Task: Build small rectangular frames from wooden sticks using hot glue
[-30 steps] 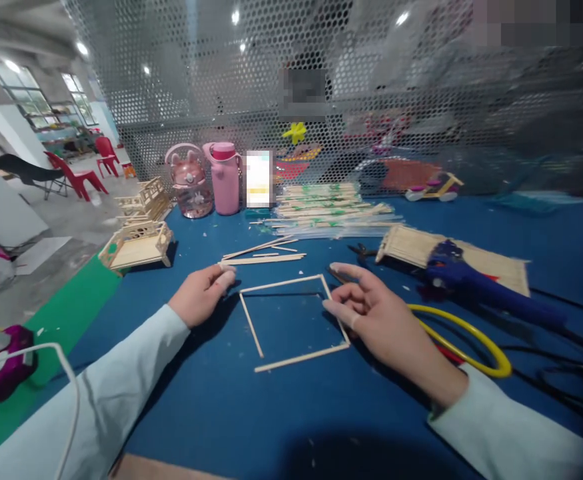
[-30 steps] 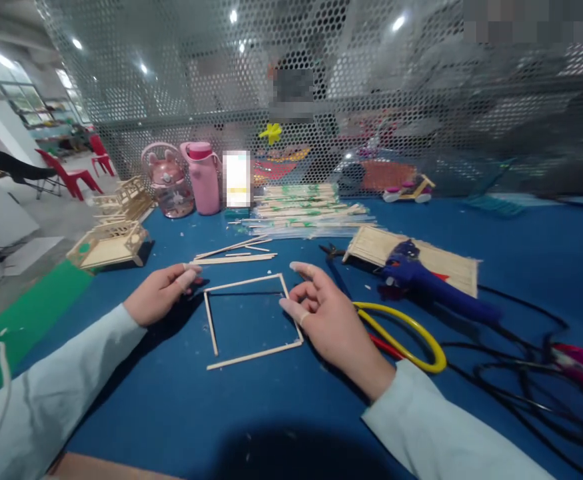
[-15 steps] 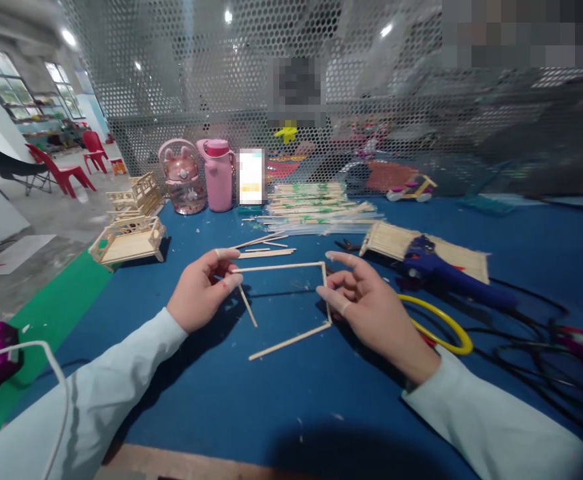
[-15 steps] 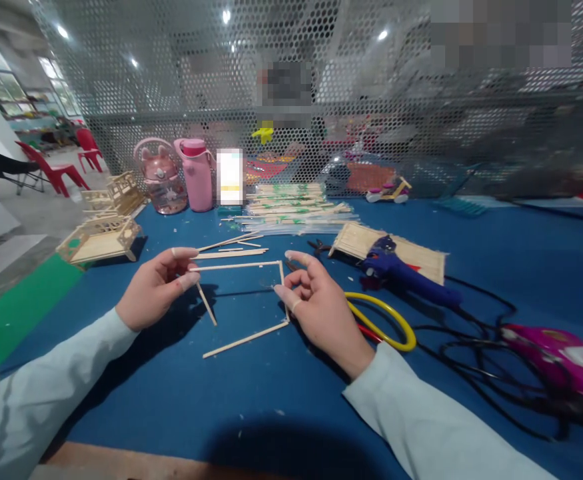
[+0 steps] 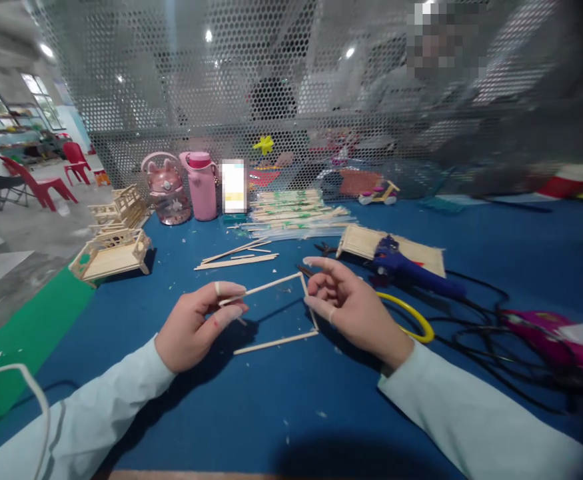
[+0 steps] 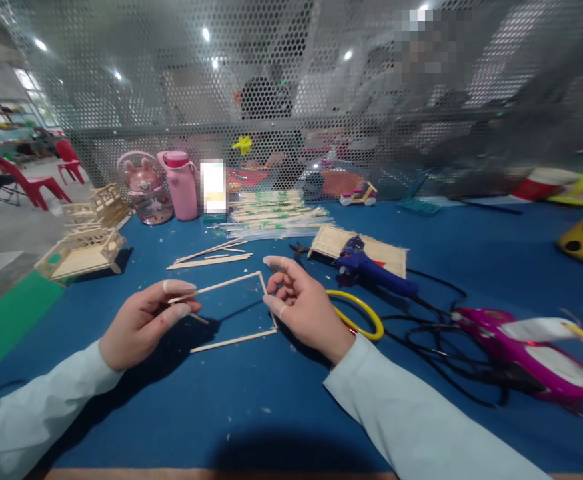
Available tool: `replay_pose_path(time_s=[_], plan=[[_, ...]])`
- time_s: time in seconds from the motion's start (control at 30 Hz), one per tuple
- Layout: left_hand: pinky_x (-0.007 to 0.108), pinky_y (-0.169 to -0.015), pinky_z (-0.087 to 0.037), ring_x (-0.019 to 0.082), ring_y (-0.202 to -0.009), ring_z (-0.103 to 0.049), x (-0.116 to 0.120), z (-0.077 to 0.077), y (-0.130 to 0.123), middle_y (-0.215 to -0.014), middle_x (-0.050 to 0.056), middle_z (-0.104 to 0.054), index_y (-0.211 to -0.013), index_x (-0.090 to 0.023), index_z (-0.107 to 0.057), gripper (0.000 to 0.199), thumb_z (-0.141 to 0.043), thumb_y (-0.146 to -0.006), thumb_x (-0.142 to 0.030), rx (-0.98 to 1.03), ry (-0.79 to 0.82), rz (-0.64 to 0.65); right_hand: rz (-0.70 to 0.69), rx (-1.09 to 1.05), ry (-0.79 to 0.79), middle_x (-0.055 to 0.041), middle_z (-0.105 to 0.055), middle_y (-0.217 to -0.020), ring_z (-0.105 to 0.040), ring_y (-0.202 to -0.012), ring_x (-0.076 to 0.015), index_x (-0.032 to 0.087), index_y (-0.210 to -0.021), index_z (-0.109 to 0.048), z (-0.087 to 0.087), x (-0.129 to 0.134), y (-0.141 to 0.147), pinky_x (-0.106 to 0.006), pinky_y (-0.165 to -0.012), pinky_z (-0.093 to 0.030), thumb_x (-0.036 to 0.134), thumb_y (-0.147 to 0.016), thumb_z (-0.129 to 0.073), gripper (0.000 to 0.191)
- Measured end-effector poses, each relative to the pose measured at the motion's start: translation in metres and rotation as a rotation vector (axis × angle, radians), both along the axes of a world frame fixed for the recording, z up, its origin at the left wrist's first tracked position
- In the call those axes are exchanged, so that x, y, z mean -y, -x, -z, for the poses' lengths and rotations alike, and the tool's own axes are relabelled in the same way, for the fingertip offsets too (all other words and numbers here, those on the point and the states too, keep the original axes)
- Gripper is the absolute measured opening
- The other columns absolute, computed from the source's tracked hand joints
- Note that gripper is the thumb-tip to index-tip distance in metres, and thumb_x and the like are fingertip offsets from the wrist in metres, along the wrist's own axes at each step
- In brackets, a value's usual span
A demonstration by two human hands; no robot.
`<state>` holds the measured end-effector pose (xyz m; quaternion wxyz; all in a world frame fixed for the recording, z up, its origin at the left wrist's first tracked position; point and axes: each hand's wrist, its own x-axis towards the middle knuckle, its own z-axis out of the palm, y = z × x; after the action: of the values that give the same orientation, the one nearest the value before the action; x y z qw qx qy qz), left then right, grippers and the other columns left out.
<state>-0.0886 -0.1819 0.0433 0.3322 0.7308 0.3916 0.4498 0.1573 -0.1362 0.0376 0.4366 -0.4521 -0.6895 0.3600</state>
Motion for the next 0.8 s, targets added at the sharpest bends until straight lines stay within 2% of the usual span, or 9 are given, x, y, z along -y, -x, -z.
replay_pose_path(time_s=[0.13, 0.27, 0.33, 0.43, 0.53, 0.57, 0.63, 0.73, 0.8], plan=[[0.023, -0.071, -0.049, 0.013, -0.078, -0.065, 0.001, -0.004, 0.000, -0.083, 0.004, -0.069, -0.093, -0.017, -0.061, 0.017, -0.046, -0.087, -0.022, -0.090, -0.088, -0.001, -0.031, -0.021, 0.047, 0.0029, -0.048, -0.078, -0.043, -0.054, -0.0064, 0.022, -0.116, -0.043, 0.001, 0.001, 0.000, -0.022, -0.051, -0.040, 0.024, -0.066, -0.063, 0.054], [0.024, -0.071, -0.049, 0.013, -0.077, -0.064, 0.001, -0.006, 0.000, -0.084, 0.004, -0.070, -0.092, -0.016, -0.062, 0.019, -0.045, -0.088, -0.023, -0.109, -0.069, 0.013, -0.128, 0.033, 0.172, 0.0037, -0.043, -0.079, -0.042, -0.053, -0.0058, 0.022, -0.115, -0.043, 0.001, -0.003, -0.001, -0.022, -0.049, -0.040, 0.029, -0.067, -0.065, 0.053], [0.024, -0.071, -0.049, 0.014, -0.077, -0.064, 0.001, -0.007, 0.000, -0.083, 0.005, -0.070, -0.091, -0.016, -0.063, 0.020, -0.045, -0.088, -0.024, -0.108, -0.057, 0.020, -0.134, 0.062, 0.162, 0.0032, -0.042, -0.080, -0.042, -0.054, -0.0061, 0.022, -0.113, -0.044, -0.003, -0.003, -0.004, -0.024, -0.051, -0.041, 0.029, -0.067, -0.065, 0.051], [0.024, -0.070, -0.049, 0.014, -0.075, -0.064, 0.000, -0.008, 0.000, -0.082, 0.005, -0.069, -0.089, -0.016, -0.063, 0.020, -0.045, -0.088, -0.024, -0.106, -0.049, 0.044, 0.030, -0.004, 0.006, 0.0017, -0.045, -0.082, -0.043, -0.056, -0.0084, 0.025, -0.106, -0.045, -0.016, 0.004, -0.012, -0.026, -0.053, -0.042, 0.028, -0.065, -0.066, 0.046], [0.024, -0.068, -0.049, 0.013, -0.071, -0.064, -0.001, -0.009, 0.000, -0.084, 0.005, -0.069, -0.089, -0.015, -0.062, 0.019, -0.045, -0.088, -0.024, -0.098, -0.024, 0.088, 0.319, -0.031, -0.245, 0.0008, -0.049, -0.075, -0.048, -0.060, -0.0130, 0.027, -0.093, -0.050, -0.026, 0.026, -0.016, -0.027, -0.053, -0.043, 0.028, -0.072, -0.061, 0.024], [0.023, -0.067, -0.049, 0.012, -0.070, -0.063, -0.001, -0.010, 0.000, -0.084, 0.005, -0.069, -0.089, -0.015, -0.062, 0.019, -0.045, -0.088, -0.023, -0.097, -0.018, 0.104, 0.355, 0.036, -0.324, 0.0005, -0.051, -0.073, -0.050, -0.061, -0.0141, 0.027, -0.088, -0.052, -0.027, 0.034, -0.015, -0.028, -0.054, -0.043, 0.028, -0.075, -0.059, 0.015], [0.023, -0.067, -0.049, 0.011, -0.069, -0.063, -0.002, -0.012, 0.001, -0.084, 0.004, -0.068, -0.090, -0.015, -0.062, 0.018, -0.045, -0.087, -0.023, -0.102, -0.014, 0.127, 0.216, 0.283, -0.422, -0.0004, -0.056, -0.072, -0.054, -0.064, -0.0152, 0.026, -0.082, -0.057, -0.024, 0.050, -0.008, -0.028, -0.058, -0.045, 0.026, -0.079, -0.056, 0.003], [0.023, -0.068, -0.049, 0.011, -0.069, -0.062, -0.002, -0.014, 0.001, -0.085, 0.004, -0.068, -0.090, -0.015, -0.062, 0.018, -0.045, -0.087, -0.023, -0.108, -0.012, 0.150, -0.111, 0.650, -0.455, -0.0027, -0.063, -0.080, -0.060, -0.071, -0.0158, 0.024, -0.096, -0.062, -0.014, 0.063, 0.008, -0.028, -0.062, -0.047, 0.022, -0.083, -0.050, 0.018], [0.024, -0.069, -0.049, 0.011, -0.071, -0.062, -0.003, -0.014, 0.001, -0.087, 0.005, -0.069, -0.091, -0.015, -0.062, 0.018, -0.046, -0.087, -0.024, -0.100, 0.000, 0.161, -0.178, 0.788, -0.464, -0.0037, -0.064, -0.081, -0.061, -0.070, -0.0157, 0.022, -0.105, -0.061, -0.010, 0.066, 0.019, -0.026, -0.058, -0.047, 0.020, -0.085, -0.045, 0.026]])
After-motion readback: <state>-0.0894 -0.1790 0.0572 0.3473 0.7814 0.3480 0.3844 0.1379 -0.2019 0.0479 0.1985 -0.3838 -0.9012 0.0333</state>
